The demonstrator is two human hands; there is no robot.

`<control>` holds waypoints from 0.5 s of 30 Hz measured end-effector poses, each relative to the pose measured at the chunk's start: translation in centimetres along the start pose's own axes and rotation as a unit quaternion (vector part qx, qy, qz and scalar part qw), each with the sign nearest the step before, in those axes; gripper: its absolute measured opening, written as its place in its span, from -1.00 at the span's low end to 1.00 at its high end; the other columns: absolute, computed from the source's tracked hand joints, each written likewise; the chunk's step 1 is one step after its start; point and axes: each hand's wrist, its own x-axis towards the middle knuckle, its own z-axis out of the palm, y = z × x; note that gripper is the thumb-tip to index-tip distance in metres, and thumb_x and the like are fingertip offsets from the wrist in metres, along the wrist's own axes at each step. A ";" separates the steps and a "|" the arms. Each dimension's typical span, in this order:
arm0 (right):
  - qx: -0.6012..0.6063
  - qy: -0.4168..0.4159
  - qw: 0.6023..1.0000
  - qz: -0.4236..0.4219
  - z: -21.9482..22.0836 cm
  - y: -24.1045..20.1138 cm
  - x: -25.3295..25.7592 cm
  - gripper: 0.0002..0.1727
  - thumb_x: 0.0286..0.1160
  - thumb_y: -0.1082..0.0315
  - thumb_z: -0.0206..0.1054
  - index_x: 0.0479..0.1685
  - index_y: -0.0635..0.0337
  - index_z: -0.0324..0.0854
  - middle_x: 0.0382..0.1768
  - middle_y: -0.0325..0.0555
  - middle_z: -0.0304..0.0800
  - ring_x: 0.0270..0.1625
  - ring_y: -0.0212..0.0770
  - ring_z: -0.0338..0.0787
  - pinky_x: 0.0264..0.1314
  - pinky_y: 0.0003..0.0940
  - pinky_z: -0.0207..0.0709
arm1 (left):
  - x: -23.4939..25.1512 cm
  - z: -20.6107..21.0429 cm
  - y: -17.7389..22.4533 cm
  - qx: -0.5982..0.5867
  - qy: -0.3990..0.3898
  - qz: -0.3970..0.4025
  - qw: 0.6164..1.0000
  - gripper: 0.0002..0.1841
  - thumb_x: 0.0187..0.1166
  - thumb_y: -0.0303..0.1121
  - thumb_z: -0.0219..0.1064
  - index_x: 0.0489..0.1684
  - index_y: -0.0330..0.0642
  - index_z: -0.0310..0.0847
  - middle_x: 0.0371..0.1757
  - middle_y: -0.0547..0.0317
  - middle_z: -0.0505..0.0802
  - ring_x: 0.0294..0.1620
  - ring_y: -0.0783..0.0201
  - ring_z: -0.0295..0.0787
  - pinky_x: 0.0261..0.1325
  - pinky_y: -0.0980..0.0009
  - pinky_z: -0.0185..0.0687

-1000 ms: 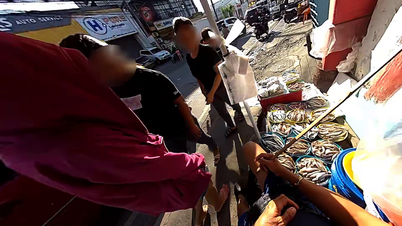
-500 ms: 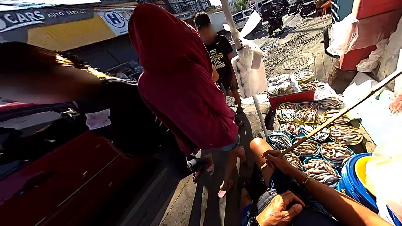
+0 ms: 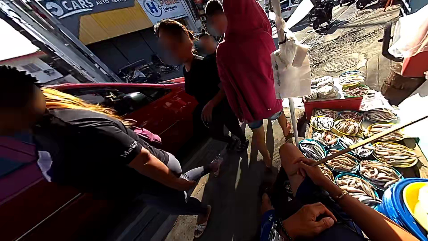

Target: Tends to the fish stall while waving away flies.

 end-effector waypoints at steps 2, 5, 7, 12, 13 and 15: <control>0.001 0.003 1.000 0.000 0.0 0.0 0.0 -0.70 0.63 0.50 0.05 -0.03 0.30 0.74 -0.74 -0.33 0.67 -0.76 -0.47 0.57 -0.64 -0.54 0.53 | 0.0 0.1 -0.1 -0.003 0.000 0.005 1.000 -0.69 0.76 -0.42 0.13 0.08 -0.54 0.70 0.09 -0.27 0.79 0.18 0.06 0.73 0.36 0.23 0.56; 0.004 0.006 1.000 -0.004 -0.1 0.0 -0.2 -0.70 0.62 0.51 0.05 -0.04 0.31 0.75 -0.75 -0.32 0.67 -0.76 -0.47 0.57 -0.64 -0.55 0.53 | 0.0 0.2 -0.1 -0.006 -0.001 0.004 1.000 -0.69 0.77 -0.42 0.12 0.08 -0.54 0.69 0.09 -0.27 0.79 0.19 0.06 0.73 0.38 0.23 0.56; 0.002 0.004 1.000 -0.002 0.0 0.0 -0.2 -0.69 0.62 0.51 0.04 -0.03 0.31 0.75 -0.74 -0.33 0.67 -0.76 -0.47 0.57 -0.63 -0.54 0.54 | -0.1 0.2 0.1 -0.009 -0.002 0.000 1.000 -0.69 0.77 -0.42 0.12 0.10 -0.54 0.69 0.11 -0.27 0.79 0.22 0.06 0.72 0.40 0.22 0.55; 0.003 0.004 1.000 -0.004 0.1 -0.1 -0.3 -0.70 0.62 0.51 0.06 -0.03 0.33 0.75 -0.73 -0.33 0.68 -0.75 -0.47 0.58 -0.63 -0.53 0.55 | -0.3 0.0 0.8 0.005 -0.002 -0.014 1.000 -0.71 0.77 -0.39 0.15 0.10 -0.46 0.71 0.09 -0.20 0.81 0.15 0.14 0.77 0.34 0.28 0.60; 0.001 -0.001 1.000 -0.004 0.0 -0.1 -0.3 -0.70 0.62 0.51 0.06 -0.02 0.33 0.75 -0.73 -0.34 0.67 -0.74 -0.48 0.57 -0.63 -0.54 0.53 | -0.3 -0.1 0.9 0.003 -0.001 -0.015 1.000 -0.71 0.77 -0.40 0.15 0.10 -0.47 0.70 0.09 -0.20 0.81 0.15 0.15 0.77 0.34 0.29 0.60; 0.008 -0.008 1.000 -0.009 -0.1 -0.1 -0.3 -0.72 0.63 0.49 0.09 -0.04 0.30 0.76 -0.73 -0.34 0.67 -0.74 -0.48 0.56 -0.63 -0.54 0.51 | -0.3 -0.1 1.0 0.001 0.001 -0.019 1.000 -0.72 0.77 -0.41 0.16 0.11 -0.47 0.70 0.09 -0.19 0.82 0.15 0.17 0.78 0.34 0.31 0.61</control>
